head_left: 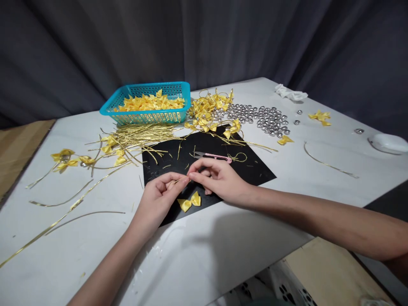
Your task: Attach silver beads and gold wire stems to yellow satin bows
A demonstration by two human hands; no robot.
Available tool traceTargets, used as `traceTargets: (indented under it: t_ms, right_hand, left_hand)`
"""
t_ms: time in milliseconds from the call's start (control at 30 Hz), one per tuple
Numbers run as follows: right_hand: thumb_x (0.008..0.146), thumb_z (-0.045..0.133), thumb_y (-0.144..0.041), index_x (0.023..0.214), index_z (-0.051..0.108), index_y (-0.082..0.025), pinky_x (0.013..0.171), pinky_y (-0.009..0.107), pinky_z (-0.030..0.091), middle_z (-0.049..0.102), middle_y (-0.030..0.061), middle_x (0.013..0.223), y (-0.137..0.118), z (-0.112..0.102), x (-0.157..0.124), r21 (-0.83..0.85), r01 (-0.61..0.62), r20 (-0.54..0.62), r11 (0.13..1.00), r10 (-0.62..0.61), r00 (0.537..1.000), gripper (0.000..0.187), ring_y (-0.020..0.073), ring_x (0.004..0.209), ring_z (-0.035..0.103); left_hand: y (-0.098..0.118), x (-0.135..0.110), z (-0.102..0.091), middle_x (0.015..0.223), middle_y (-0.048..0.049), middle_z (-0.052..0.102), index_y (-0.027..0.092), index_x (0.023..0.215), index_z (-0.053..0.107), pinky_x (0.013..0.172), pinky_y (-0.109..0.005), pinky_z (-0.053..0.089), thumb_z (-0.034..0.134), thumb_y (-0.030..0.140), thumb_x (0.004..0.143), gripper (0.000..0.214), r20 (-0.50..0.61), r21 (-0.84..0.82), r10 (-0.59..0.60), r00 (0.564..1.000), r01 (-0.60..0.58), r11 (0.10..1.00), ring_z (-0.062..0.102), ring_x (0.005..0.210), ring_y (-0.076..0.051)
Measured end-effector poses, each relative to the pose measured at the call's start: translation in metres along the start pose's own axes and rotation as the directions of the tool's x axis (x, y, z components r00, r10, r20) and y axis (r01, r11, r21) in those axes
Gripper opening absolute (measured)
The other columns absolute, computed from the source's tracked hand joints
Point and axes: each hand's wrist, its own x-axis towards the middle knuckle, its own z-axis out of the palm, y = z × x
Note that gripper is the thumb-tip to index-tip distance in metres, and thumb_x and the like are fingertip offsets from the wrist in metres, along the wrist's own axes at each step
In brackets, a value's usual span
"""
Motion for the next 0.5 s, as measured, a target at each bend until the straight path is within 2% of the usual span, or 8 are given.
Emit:
traceTargets:
  t_ms: [333,500]
  right_hand:
    - [0.084,0.053,-0.025,0.083,0.053,-0.014,0.035,0.013,0.028,0.045,-0.0078,0.051,-0.0012,0.0008,-0.0002,0.026,-0.025,0.010,0.999,0.025,1.000,0.011,0.0025,0.038,0.041]
    - [0.084,0.053,-0.027,0.084,0.053,-0.015,0.036,0.013,0.032,0.044,-0.0082,0.051,-0.0004,0.0007,0.0004,0.037,-0.033,0.003,0.999,0.033,0.999,0.013,0.0026,0.038,0.039]
  left_hand:
    - [0.0023,-0.0017,0.0014,0.048,0.0088,0.033,0.014,0.074,0.062,0.041,-0.021,0.013,0.065,0.041,0.073,0.026,0.021,-0.003,0.007,1.000,-0.007,1.000,0.018,0.045,-0.006]
    - [0.0009,-0.0011,0.0004,0.047,0.0092,0.030,0.016,0.073,0.062,0.041,-0.022,0.013,0.064,0.039,0.073,0.023,0.014,0.009,0.037,0.999,-0.038,0.999,0.018,0.044,-0.007]
